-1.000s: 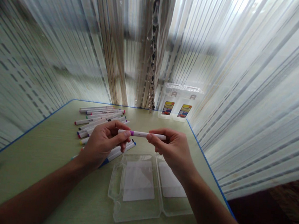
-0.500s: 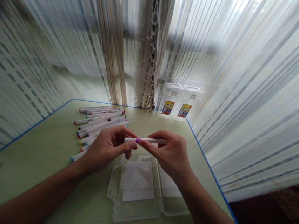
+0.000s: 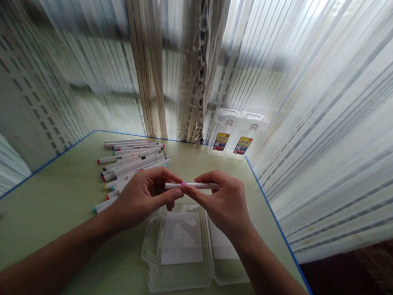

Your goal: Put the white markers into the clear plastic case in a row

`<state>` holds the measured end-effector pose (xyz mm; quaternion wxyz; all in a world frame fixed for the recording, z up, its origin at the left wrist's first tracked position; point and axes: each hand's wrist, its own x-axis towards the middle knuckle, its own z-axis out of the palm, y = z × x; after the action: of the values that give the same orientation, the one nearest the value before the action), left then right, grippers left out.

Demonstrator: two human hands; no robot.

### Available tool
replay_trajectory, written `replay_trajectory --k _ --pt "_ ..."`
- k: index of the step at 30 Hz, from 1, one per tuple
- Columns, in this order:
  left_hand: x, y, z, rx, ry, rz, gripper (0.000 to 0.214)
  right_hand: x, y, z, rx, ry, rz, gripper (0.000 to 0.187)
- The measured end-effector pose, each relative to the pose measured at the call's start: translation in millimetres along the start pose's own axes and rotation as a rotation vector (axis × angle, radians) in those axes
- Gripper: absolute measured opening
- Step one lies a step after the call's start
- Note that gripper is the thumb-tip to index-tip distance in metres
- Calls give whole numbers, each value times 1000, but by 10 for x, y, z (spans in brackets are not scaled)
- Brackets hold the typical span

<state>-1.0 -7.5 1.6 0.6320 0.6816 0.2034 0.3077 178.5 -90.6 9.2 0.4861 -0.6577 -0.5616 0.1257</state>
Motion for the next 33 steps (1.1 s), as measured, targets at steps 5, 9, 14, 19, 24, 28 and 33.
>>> replay_trajectory --k 5,9,14,19,24,28,33 --pt "23 47 -8 21 99 9 23 10 27 13 187 -112 141 25" --pt "37 79 -18 -30 156 14 20 23 28 11 253 -125 200 26" --pt "49 49 -50 -115 224 21 19 31 5 -8 308 -112 245 25" --pt "65 43 -67 -214 288 1 19 49 -43 -26 398 -111 292 28" --pt "84 46 -86 -284 320 -25 18 55 -45 -25 524 -116 349 28" --pt "100 25 -106 -327 354 -25 17 58 -24 -20 622 -117 367 26" --pt "106 35 -105 -372 402 -42 17 61 -32 -27 692 -125 343 22"
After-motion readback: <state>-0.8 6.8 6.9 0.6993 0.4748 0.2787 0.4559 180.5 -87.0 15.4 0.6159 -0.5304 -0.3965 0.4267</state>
